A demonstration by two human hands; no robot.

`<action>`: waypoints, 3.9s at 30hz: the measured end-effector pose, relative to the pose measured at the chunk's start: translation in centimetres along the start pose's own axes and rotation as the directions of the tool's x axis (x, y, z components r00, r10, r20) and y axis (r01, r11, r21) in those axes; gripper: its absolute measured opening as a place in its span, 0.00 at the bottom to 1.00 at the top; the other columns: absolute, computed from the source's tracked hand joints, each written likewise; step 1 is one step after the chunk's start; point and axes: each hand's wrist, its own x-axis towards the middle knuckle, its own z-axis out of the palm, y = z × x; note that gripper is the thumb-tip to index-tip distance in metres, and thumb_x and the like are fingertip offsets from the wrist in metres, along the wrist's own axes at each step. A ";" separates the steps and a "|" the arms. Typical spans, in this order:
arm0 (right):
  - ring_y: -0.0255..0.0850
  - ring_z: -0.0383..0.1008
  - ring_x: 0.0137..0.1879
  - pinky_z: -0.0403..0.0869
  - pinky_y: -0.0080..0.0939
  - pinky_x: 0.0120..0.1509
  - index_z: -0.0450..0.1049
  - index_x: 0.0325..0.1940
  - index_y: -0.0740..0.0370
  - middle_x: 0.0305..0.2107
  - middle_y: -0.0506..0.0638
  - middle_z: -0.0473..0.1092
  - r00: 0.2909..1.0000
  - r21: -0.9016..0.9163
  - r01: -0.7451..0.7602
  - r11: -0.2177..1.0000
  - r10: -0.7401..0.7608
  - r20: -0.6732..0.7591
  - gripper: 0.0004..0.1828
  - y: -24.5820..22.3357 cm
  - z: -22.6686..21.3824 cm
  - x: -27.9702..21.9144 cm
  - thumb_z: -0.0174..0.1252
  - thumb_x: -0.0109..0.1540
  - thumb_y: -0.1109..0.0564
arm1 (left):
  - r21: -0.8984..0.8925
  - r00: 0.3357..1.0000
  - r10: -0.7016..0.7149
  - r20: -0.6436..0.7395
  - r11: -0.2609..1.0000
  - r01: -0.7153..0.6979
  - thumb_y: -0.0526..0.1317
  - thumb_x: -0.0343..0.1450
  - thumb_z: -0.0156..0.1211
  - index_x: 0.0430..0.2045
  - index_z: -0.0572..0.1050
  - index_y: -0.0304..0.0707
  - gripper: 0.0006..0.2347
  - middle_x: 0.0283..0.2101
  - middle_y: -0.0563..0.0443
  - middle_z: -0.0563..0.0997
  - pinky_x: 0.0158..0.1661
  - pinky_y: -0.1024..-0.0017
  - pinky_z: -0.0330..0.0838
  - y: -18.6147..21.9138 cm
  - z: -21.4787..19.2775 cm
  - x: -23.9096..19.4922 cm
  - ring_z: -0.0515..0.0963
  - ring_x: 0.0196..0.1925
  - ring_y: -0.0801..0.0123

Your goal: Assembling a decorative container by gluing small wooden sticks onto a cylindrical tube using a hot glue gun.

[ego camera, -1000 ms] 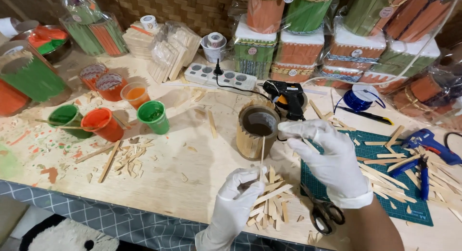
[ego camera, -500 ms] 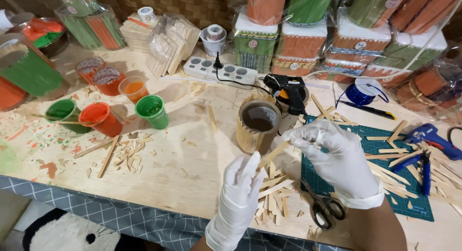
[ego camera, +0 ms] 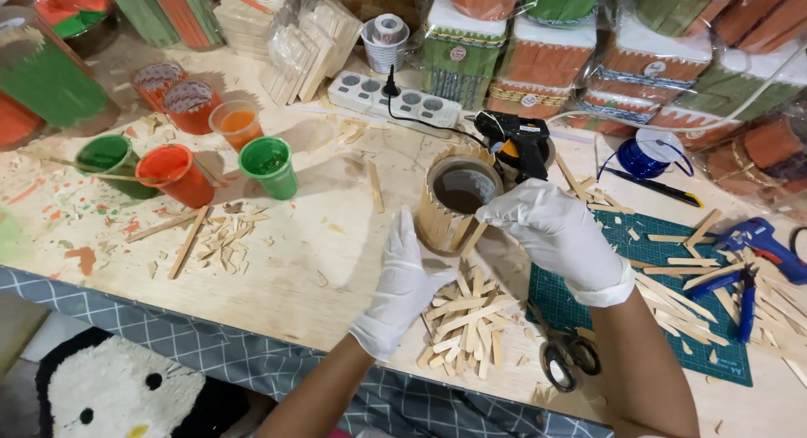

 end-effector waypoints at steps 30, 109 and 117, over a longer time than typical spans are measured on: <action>0.44 0.78 0.36 0.76 0.41 0.44 0.85 0.42 0.55 0.32 0.49 0.77 0.997 -0.050 0.071 0.996 -0.072 -0.030 0.09 2.0 1.0 -0.4 0.60 0.65 0.63 | -0.003 0.995 0.080 -0.067 0.997 -0.080 0.50 0.57 0.81 0.71 0.47 0.30 0.53 0.71 0.31 0.58 0.73 0.56 0.53 -1.1 2.8 3.1 0.57 0.75 0.41; 0.45 0.75 0.58 0.76 0.45 0.57 0.82 0.45 0.47 0.42 0.41 0.78 0.969 -0.594 -0.031 0.804 0.171 0.181 0.18 3.0 2.1 -0.4 0.73 0.52 0.48 | -0.057 0.998 0.030 -0.055 0.998 -0.033 0.52 0.58 0.77 0.71 0.52 0.36 0.49 0.70 0.34 0.63 0.72 0.54 0.58 2.7 -1.2 0.3 0.62 0.73 0.43; 0.48 0.69 0.55 0.69 0.46 0.62 0.77 0.47 0.51 0.46 0.48 0.74 0.979 -0.545 0.086 0.834 0.031 0.201 0.16 4.1 2.3 -1.4 0.68 0.60 0.45 | 0.305 0.930 0.366 -0.026 0.889 -0.341 0.49 0.75 0.54 0.64 0.66 0.33 0.25 0.68 0.32 0.67 0.69 0.50 0.53 -1.2 -3.8 -7.3 0.62 0.71 0.41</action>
